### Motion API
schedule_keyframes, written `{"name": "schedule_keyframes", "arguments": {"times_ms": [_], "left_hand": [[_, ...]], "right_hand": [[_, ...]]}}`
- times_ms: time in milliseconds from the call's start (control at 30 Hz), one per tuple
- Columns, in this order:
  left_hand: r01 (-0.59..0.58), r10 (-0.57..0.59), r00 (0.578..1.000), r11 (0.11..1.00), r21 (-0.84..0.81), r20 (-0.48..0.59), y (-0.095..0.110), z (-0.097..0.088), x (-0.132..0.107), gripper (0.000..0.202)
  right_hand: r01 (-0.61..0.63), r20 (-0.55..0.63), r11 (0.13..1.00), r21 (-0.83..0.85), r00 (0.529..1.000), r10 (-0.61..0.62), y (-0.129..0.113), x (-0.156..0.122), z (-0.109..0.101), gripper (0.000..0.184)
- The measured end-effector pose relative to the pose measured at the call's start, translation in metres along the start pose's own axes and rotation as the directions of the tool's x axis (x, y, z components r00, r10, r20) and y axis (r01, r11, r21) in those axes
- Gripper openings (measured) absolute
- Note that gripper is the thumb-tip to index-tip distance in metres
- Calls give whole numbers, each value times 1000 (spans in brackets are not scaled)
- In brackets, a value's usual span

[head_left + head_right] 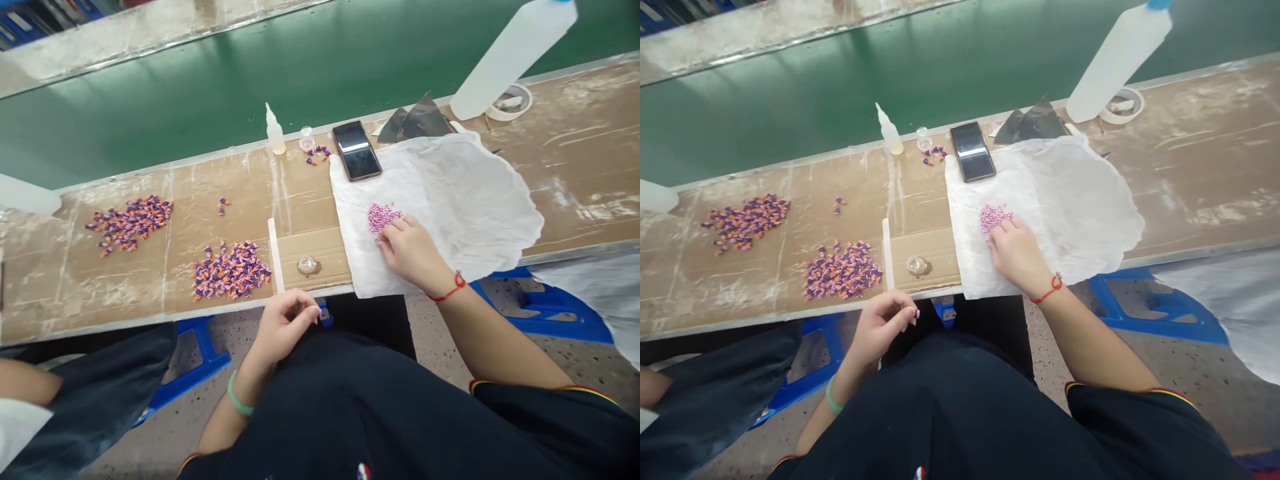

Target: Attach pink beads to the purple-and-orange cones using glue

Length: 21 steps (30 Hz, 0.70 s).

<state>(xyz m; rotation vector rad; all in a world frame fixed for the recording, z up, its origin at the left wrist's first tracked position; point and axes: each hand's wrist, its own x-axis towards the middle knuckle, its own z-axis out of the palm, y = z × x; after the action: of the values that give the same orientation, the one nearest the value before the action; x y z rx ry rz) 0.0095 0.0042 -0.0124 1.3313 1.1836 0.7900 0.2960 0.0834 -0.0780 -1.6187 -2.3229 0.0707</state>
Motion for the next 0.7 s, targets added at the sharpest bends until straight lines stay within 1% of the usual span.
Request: {"name": "schedule_keyframes", "arguments": {"times_ms": [67,100,133,167,200,233,267,300,333,367,433,500,600,700], "left_hand": [[51,-49,998,996,-79,29,-1,8,2,34],[67,-63,997,991,-115,38,-1,11,4,36],[78,-73,996,986,-147,41,-2,14,8,35],[85,-79,996,980,-181,40,-2,18,11,33],[89,-83,996,972,-218,35,-2,22,15,32],[87,-83,996,962,-259,25,-2,26,19,32],[81,-79,997,950,-302,18,-2,30,23,36],[71,-72,997,937,-342,11,-2,35,26,41],[59,-63,998,924,-379,2,-1,39,29,47],[47,-53,999,911,-410,-5,-1,43,30,50],[28,-36,999,890,-454,-8,1,49,31,52],[22,-28,1000,877,-479,-4,4,52,30,51],[46,-47,999,866,-499,10,6,53,28,48],[94,-86,996,854,-512,39,9,51,29,46]], "right_hand": [[-40,-12,999,35,999,41,-2,-1,0,15],[-68,-29,993,93,997,71,-5,-2,-3,15],[-93,-44,978,187,994,103,-10,-3,-6,15],[-113,-46,942,316,990,134,-16,-4,-12,14],[-124,-37,878,463,987,159,-25,-5,-18,14],[-125,-16,780,613,985,171,-34,-6,-25,13],[-127,20,657,743,986,167,-45,-7,-31,13],[-113,23,551,827,986,168,-56,-7,-37,14],[-72,-12,490,869,986,165,-67,-7,-42,16],[-22,-64,466,884,984,167,-76,-7,-45,16],[71,-172,481,874,970,169,-91,-7,-48,14],[134,-257,533,835,952,163,-98,-6,-46,12],[205,-357,615,761,924,134,-100,-6,-44,11],[262,-424,663,702,901,93,-96,-5,-45,10]]}}
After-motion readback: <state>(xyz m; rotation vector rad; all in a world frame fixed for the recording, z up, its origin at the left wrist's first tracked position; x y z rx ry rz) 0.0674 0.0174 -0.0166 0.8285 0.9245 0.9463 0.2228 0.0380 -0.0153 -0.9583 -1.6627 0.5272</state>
